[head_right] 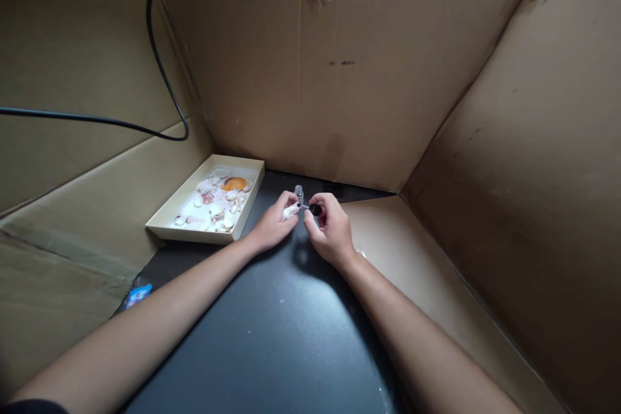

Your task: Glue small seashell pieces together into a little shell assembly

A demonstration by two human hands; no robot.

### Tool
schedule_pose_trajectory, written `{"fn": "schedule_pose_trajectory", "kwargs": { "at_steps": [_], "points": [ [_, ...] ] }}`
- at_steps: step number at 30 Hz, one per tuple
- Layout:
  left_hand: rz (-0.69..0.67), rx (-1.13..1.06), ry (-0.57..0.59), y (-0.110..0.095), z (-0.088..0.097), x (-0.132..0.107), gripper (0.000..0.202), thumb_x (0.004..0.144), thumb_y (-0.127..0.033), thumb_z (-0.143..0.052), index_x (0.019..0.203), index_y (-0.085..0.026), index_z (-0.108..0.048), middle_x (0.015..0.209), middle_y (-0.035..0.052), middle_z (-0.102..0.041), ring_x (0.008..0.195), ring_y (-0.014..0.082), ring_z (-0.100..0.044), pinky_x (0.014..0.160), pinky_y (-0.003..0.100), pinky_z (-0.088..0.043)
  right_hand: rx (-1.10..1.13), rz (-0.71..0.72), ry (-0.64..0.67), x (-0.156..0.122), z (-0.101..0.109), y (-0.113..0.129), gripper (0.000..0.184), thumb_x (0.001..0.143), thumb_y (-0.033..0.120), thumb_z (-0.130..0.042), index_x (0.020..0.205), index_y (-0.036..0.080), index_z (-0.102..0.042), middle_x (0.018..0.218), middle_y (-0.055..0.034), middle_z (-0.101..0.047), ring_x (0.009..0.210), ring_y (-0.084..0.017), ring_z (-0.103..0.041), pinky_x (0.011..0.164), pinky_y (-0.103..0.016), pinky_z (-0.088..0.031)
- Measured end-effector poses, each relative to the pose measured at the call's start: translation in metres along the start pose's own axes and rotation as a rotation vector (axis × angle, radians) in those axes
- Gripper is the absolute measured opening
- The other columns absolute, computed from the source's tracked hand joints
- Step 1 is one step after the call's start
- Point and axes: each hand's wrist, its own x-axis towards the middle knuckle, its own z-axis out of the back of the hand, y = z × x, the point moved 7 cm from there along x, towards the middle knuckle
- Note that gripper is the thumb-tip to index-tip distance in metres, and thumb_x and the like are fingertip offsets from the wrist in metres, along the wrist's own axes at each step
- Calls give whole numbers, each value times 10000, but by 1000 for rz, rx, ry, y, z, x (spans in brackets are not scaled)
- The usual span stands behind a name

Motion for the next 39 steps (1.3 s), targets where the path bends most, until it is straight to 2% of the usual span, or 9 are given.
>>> {"fn": "schedule_pose_trajectory", "kwargs": {
  "at_steps": [4,8,12,18,25,33,39],
  "points": [
    [-56,-40,25,-3,-1,0,244,809,-230,-499,1053,-229,-501,959,4,-633,848,149,-594,815,269,-451,8,25,34,0,-2,2,119,823,236,-561,930,211,-516,731,17,-519,564,-110,-431,542,-247,-391],
    [-77,-40,24,-5,-1,0,287,810,-215,-491,1096,-224,-518,959,6,-638,810,144,-584,789,262,-453,-1,18,0,0,1,1,108,813,219,-567,912,208,-524,782,2,-538,565,-106,-425,531,-245,-384],
    [-104,-54,30,-7,-1,0,285,807,-201,-497,1088,-223,-540,1002,13,-646,865,150,-591,819,260,-447,1,53,38,-1,-2,3,99,824,220,-558,919,206,-533,758,8,-533,567,-109,-429,544,-246,-389],
    [-70,-19,45,-2,-4,1,225,802,-214,-511,1021,-203,-561,849,-1,-634,744,145,-575,721,257,-447,-6,74,21,0,0,6,88,825,213,-559,911,201,-541,773,4,-540,578,-107,-438,547,-240,-394],
    [-165,-34,-11,-9,-1,1,265,798,-189,-516,1046,-176,-608,1065,67,-675,960,186,-619,869,296,-465,-1,59,8,0,1,5,101,810,196,-572,903,201,-535,772,7,-537,577,-104,-432,543,-237,-391],
    [-114,3,55,-6,-5,1,339,831,-227,-506,1146,-171,-618,1102,80,-701,965,205,-654,860,311,-483,14,49,28,-1,-2,3,112,811,204,-576,913,201,-531,784,5,-556,586,-102,-435,553,-234,-393],
    [-104,25,45,-8,-4,1,304,830,-243,-511,1101,-174,-631,1063,73,-709,937,199,-656,836,301,-484,18,41,37,-1,-2,2,121,797,190,-583,904,200,-529,778,8,-554,588,-101,-436,547,-230,-388]
  ]
}}
